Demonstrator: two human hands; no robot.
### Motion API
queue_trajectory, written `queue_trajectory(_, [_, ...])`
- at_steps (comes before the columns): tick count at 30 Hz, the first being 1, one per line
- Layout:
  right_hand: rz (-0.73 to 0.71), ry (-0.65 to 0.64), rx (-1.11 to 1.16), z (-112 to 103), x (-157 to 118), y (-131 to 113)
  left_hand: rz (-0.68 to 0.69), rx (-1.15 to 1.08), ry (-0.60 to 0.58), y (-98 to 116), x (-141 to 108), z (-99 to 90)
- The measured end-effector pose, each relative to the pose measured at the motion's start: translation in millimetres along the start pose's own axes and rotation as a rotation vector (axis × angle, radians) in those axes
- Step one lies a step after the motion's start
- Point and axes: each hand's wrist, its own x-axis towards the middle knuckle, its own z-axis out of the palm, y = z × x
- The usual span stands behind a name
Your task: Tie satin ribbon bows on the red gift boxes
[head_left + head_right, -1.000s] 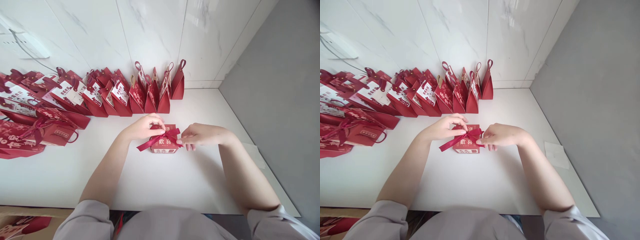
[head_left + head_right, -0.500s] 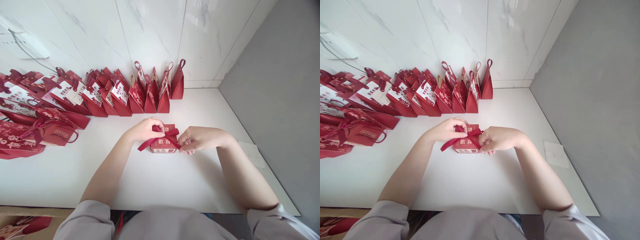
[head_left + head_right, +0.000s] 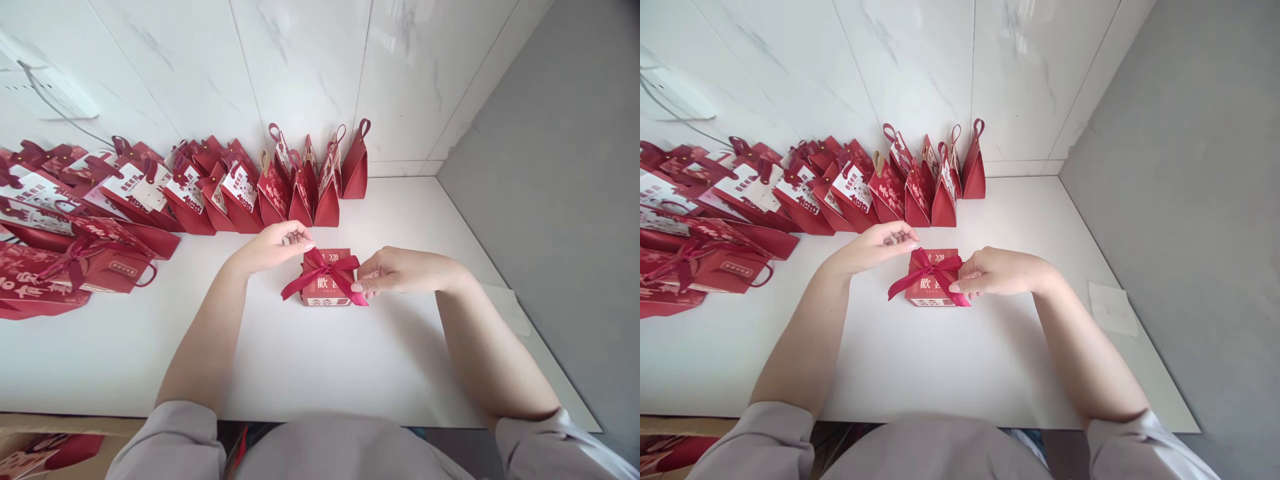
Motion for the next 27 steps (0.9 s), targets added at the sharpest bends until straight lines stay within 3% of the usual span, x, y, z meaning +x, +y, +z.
queue_trajectory(4, [0.089, -0.039, 0.002, 0, 0, 0, -0.024, 0.073, -0.039, -1, 3, 5.3])
queue_trajectory(11, [0.163, 0.128, 0.099, -12, 2, 12, 0.017, 0.07, -0.114, 1, 5, 6.7])
queue_trajectory(17, [0.022, 0.235, 0.17, -8, 13, 15, -0.005, 0.091, -0.158, 8, -1, 3.7])
queue_trajectory(24, [-0.152, 0.501, 0.195, -1, 28, 24, -0.068, 0.064, -0.188, 16, -6, 3.4])
queue_trajectory(27, [-0.175, 0.456, 0.329, 2, 36, 30, -0.087, 0.037, -0.178, 17, -7, 3.8])
